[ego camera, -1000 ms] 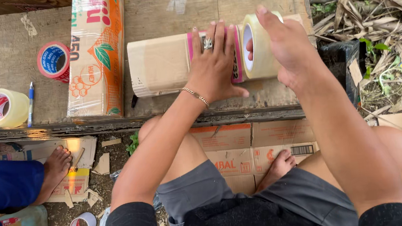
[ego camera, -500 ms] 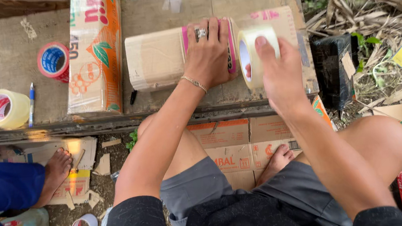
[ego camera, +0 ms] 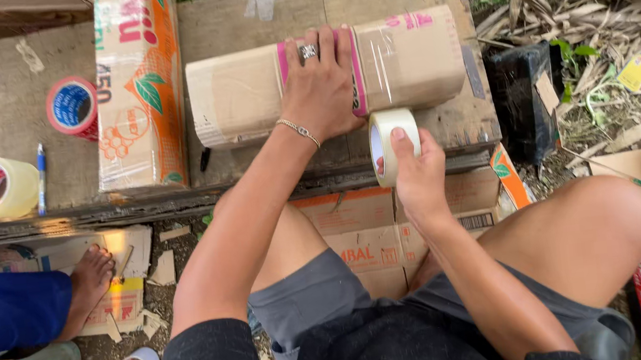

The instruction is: The person sits cross-legged and repeatedly wraps clear packing tape around a cardboard box placed on a wooden surface. They pull tape from a roll, smooth it over the box, and tear it off by hand, repeating the process multiple times.

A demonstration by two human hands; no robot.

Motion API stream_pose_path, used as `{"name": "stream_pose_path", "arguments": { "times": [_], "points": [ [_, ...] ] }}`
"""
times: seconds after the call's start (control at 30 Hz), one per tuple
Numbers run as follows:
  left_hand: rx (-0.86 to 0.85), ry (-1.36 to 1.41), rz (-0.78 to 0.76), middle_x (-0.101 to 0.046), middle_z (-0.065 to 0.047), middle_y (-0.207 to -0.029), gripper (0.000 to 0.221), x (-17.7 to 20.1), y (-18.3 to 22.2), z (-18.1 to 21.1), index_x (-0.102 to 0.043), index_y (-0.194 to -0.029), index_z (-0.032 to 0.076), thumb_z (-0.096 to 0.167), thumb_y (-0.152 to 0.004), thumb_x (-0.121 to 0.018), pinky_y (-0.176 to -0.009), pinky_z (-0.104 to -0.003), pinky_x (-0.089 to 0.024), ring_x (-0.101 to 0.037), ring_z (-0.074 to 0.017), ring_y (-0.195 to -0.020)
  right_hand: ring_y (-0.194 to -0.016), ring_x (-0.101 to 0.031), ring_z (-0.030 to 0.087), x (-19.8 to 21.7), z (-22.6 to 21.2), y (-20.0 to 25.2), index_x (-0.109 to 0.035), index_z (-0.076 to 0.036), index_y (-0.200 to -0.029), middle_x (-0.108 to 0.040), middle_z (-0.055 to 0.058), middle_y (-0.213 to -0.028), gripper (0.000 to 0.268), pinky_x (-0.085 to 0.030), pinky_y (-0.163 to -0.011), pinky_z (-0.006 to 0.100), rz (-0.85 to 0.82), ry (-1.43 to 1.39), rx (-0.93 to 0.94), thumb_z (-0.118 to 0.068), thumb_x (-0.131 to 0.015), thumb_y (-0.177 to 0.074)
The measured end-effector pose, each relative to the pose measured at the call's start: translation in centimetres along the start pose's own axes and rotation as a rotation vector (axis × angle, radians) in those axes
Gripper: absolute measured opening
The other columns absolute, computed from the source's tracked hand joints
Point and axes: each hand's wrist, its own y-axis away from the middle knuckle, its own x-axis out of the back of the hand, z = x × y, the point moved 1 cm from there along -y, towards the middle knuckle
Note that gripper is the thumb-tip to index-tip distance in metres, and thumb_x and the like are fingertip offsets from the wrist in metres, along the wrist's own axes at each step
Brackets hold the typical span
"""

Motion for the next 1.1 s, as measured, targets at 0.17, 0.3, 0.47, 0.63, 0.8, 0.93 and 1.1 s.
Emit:
{"name": "stream_pose_path", "arguments": {
  "times": [0.17,0.3,0.47,0.63,0.8,0.93,1.1],
  "points": [
    [0.008,-0.052,-0.169,-0.036,-0.032,-0.147,0.14,0.7,-0.9,0.1,-0.023,-0.149,-0.009,0.057,-0.047,-0.093,-0.11,-0.065,-0.029,-0.038,-0.0479,-0.136,-0.064,-0.063,0.01,0.2,1.8,-0.2,-0.058,-0.004,-0.104,-0.067,0.005,-0.081,0.027,-0.052,-0.057,0.026,0.02,0.044,0.003,-0.031,-0.06,-0.105],
    [-0.025,-0.121,-0.113,-0.037,-0.033,-0.147,0.128,0.9,-1.5,-0.2,-0.025,-0.15,-0.009,0.045,-0.053,-0.09,-0.108,-0.066,-0.032,-0.041,-0.0488,-0.134,-0.062,-0.062,0.011,0.3,2.4,-1.1,-0.059,-0.004,-0.104,-0.066,0.004,-0.079,0.028,-0.052,-0.055,0.028,0.03,0.037,-0.012,-0.032,-0.062,-0.103],
    [-0.041,-0.102,-0.214,-0.052,-0.027,-0.137,0.113,3.0,-1.2,0.0,-0.037,-0.147,-0.009,0.045,-0.06,-0.086,-0.105,-0.059,-0.044,-0.055,-0.0435,-0.126,-0.063,-0.062,0.01,-0.1,-0.5,-1.0,-0.059,-0.005,-0.106,-0.067,0.004,-0.079,0.029,-0.053,-0.057,0.027,-0.033,0.048,-0.013,-0.033,-0.061,-0.103],
    [-0.099,0.007,-0.478,-0.072,-0.021,-0.108,0.103,5.1,-3.7,-0.8,-0.06,-0.124,-0.006,0.059,-0.05,-0.089,-0.086,-0.045,-0.056,-0.07,-0.0359,-0.1,-0.062,-0.062,0.012,1.1,-6.1,-0.2,-0.061,-0.004,-0.109,-0.066,0.006,-0.078,0.028,-0.053,-0.056,0.03,-0.163,0.079,-0.119,-0.03,-0.061,-0.101],
    [-0.075,0.293,-0.753,-0.079,-0.016,-0.102,0.069,4.0,-5.5,-3.2,-0.082,-0.099,0.006,0.055,-0.052,-0.083,-0.08,-0.042,-0.057,-0.074,-0.0311,-0.089,-0.068,-0.064,0.013,-0.5,-9.4,-2.7,-0.062,-0.002,-0.111,-0.067,0.006,-0.084,0.025,-0.055,-0.062,0.031,-0.319,0.063,-0.087,-0.025,-0.062,-0.098],
    [-0.01,0.5,-0.805,-0.078,-0.011,-0.105,0.069,2.8,-8.2,-5.6,-0.078,-0.105,0.01,0.051,-0.049,-0.087,-0.083,-0.041,-0.055,-0.073,-0.0268,-0.094,-0.064,-0.063,0.014,-3.3,-10.7,-6.4,-0.062,-0.006,-0.108,-0.066,0.004,-0.079,0.025,-0.054,-0.058,0.033,-0.25,0.111,-0.139,-0.029,-0.061,-0.098],
    [-0.087,0.34,-0.544,-0.072,-0.015,-0.122,0.071,1.2,-6.9,-5.6,-0.071,-0.119,0.007,0.055,-0.067,-0.083,-0.096,-0.045,-0.053,-0.068,-0.0325,-0.111,-0.066,-0.063,0.013,-3.7,-11.0,-8.8,-0.063,-0.006,-0.105,-0.066,0.004,-0.08,0.028,-0.054,-0.059,0.032,-0.272,0.161,-0.209,-0.034,-0.059,-0.101]
  ]
}}
